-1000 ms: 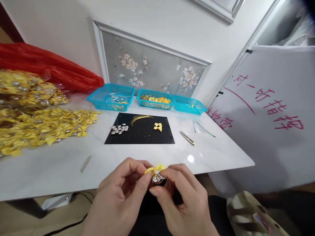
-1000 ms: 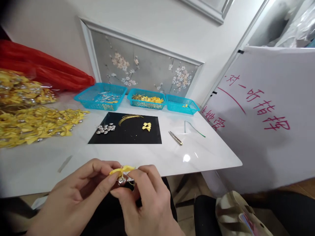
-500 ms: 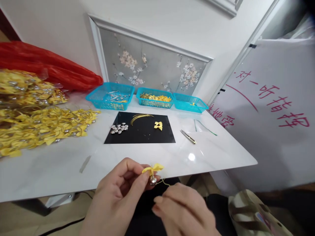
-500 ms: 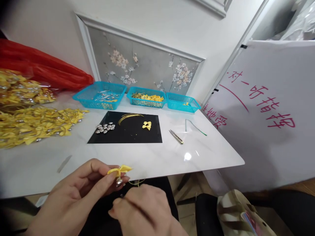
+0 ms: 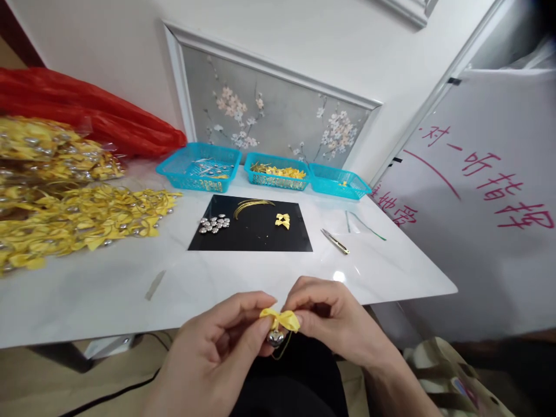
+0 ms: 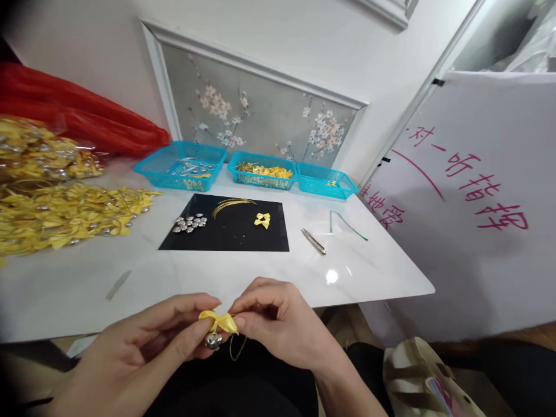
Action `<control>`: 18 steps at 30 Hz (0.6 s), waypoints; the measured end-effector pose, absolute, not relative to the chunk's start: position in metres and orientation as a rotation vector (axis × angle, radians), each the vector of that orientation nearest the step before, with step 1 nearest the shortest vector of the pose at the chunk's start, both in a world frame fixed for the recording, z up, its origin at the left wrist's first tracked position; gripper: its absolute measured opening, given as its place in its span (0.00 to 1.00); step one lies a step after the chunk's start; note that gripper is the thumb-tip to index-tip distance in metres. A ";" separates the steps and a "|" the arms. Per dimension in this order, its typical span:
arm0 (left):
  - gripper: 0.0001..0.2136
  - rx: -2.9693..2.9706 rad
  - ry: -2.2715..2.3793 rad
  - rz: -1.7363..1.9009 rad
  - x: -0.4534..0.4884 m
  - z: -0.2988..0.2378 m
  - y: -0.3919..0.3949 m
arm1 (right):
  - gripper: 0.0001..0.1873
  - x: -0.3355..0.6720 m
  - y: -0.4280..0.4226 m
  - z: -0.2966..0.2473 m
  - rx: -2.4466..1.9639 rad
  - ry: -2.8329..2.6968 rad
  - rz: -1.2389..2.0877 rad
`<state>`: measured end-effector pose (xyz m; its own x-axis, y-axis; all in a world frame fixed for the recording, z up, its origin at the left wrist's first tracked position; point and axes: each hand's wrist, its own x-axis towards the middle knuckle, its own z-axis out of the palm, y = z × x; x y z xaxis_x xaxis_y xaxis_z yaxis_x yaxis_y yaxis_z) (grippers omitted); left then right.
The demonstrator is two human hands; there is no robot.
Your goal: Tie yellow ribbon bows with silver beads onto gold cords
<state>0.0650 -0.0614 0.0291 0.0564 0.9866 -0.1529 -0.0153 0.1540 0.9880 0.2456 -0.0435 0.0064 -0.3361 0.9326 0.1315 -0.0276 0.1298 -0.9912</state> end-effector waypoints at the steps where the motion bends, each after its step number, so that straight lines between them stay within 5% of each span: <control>1: 0.06 1.111 1.222 1.054 0.065 0.028 -0.061 | 0.03 0.247 -0.044 0.010 -0.947 -1.547 1.276; 9: 0.05 1.147 1.123 0.990 0.062 0.027 -0.060 | 0.06 0.234 -0.044 0.016 -0.999 -1.685 0.780; 18: 0.06 1.153 1.056 0.959 0.058 0.023 -0.058 | 0.07 0.238 -0.056 0.019 -1.091 -1.672 0.800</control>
